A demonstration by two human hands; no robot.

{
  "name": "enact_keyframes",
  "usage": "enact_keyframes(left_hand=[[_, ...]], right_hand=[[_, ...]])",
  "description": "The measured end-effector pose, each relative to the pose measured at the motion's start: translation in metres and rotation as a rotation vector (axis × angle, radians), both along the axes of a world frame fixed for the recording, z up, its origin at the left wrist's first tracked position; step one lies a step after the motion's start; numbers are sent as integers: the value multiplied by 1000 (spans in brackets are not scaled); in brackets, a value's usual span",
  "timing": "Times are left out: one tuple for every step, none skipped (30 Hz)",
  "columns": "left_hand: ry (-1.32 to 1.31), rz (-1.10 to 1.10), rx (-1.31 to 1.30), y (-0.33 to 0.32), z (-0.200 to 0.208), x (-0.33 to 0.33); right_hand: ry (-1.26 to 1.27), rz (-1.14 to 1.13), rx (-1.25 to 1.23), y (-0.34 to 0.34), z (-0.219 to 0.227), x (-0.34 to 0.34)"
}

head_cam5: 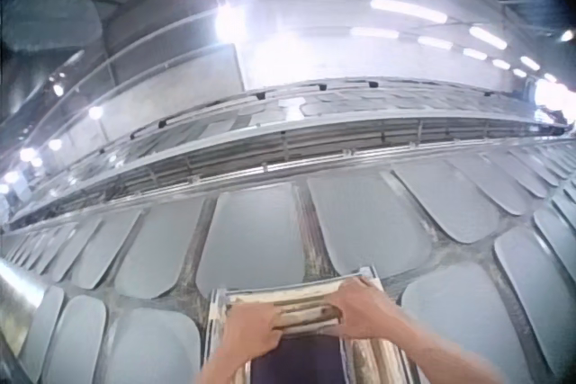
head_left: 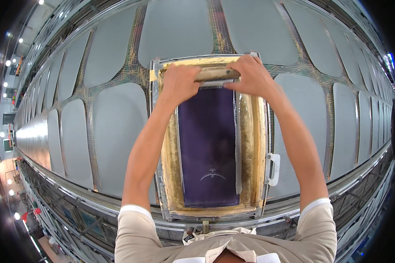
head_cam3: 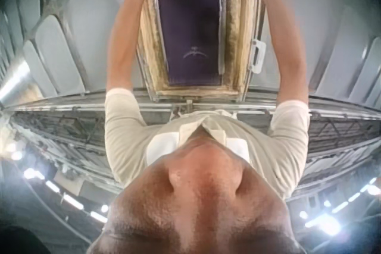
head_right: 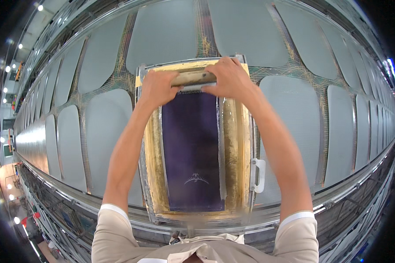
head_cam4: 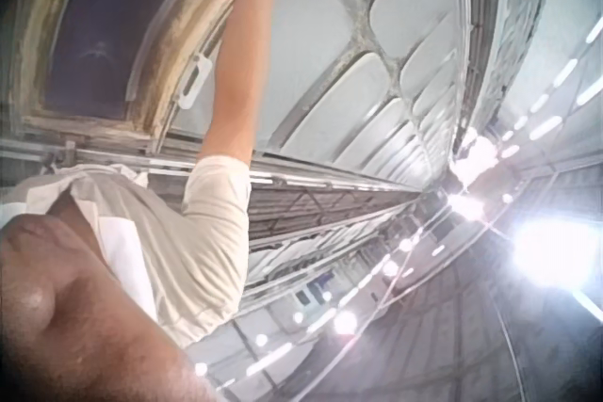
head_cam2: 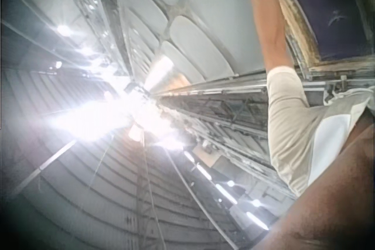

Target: The person uses a squeegee to spread purple ink across a screen printing frame mounted on a conveyor. They repeatedly pull the squeegee across the mesh to ensure even coverage, then carry the frame to a workbench and pour a clear liquid from a plastic cup onto the inked surface.

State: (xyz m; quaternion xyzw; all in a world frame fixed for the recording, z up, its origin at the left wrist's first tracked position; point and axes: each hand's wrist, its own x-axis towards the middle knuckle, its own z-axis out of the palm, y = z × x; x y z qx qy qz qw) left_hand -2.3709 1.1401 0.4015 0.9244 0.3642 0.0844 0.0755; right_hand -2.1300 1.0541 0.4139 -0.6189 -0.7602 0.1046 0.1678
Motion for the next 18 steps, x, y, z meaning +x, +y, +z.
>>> enact_keyframes(left_hand=[[54, 3, -11, 9, 3, 7], [106, 7, -18, 18, 5, 12], [118, 1, -46, 24, 0, 16], [130, 25, -60, 27, -5, 16], [143, 51, -81, 25, -7, 15], [157, 77, -102, 21, -9, 14], [156, 79, -104, 14, -10, 12], [157, 83, -109, 4, -10, 8], [157, 88, -112, -7, -9, 4], [133, 68, -91, -20, -8, -2], [110, 49, -82, -40, -10, -10], [87, 31, -71, -61, -12, -18], [98, 19, -85, -85, -13, -27], [94, 16, -87, -110, -11, -35], [93, 10, -93, -139, -12, -46], [91, 4, -99, -170, -13, -56], [83, 6, -124, -200, -12, -65], [79, 10, -149, -232, -12, -77]], right_hand=[[-70, -1, -68, 19, -3, -3], [-142, 0, -130, 35, -5, -4], [-142, 14, -123, 46, -14, -2], [-141, 27, -115, 53, -28, -1], [-141, 43, -113, 53, -33, -5], [-127, 37, -139, 51, -36, -6], [-113, 30, -163, 46, -38, -7], [-98, 25, -190, 38, -36, -12], [-85, 29, -189, 27, -35, -17], [-72, 33, -188, 13, -35, -21], [-57, 39, -198, -9, -37, -28], [-47, 46, -188, -32, -37, -36], [-37, 54, -178, -57, -37, -45], [-34, 59, -156, -79, -35, -51], [-10, 92, -113, -106, -40, -58], [-32, 108, -166, -136, -43, -67], [-57, 123, -211, -165, -42, -75], [-41, 130, -230, -196, -41, -86]])
